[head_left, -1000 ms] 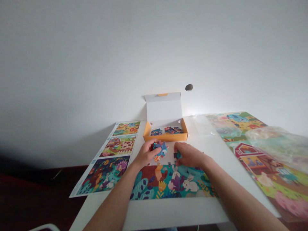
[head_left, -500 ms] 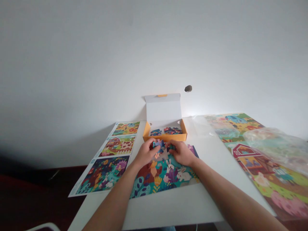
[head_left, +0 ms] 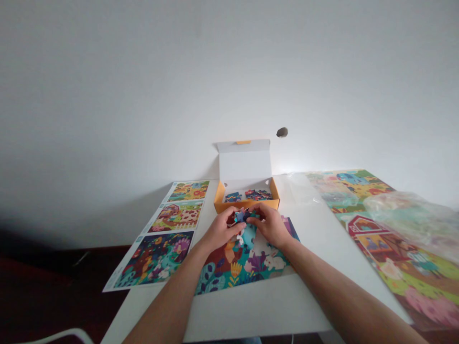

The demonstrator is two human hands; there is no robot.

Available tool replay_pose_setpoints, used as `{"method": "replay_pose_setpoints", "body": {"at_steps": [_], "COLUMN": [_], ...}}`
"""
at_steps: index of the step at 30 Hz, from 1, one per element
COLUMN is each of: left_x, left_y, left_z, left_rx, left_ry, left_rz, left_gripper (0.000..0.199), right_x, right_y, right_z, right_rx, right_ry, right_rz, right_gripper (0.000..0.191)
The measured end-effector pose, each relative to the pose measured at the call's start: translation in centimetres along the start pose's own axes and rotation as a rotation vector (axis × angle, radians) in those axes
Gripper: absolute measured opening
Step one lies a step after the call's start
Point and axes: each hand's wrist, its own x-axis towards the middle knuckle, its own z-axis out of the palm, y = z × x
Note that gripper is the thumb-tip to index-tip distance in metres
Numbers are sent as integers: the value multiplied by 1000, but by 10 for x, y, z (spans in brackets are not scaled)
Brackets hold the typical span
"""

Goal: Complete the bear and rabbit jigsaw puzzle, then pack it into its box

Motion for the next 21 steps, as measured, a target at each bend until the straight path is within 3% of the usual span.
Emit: {"method": "replay_pose_setpoints", "body": {"at_steps": [7,10,13,16,21], "left_x": [-2,-2,0,3,3], "left_y": [4,4,0,-2,2], "left_z": [1,1,0,-3,-4], "left_rx": [-2,-81,-174,-243,-289], "left_ry": [-8,-6,84,174,218], "left_rz": [17,-48,-89,-69,-45], "left_gripper": [27,33,46,46,37], "right_x": [-1,-3,-6,-8,-7], "right_y": [-2,-3,-4,-6,-6], "right_z": [1,2,3,4,4], "right_rx": [63,109,126,137,307], "right_ry": [19,44,-57,-153,-156], "right_rz": [4,31,53,27,-24], "right_gripper": [23,47,68,63,52]}}
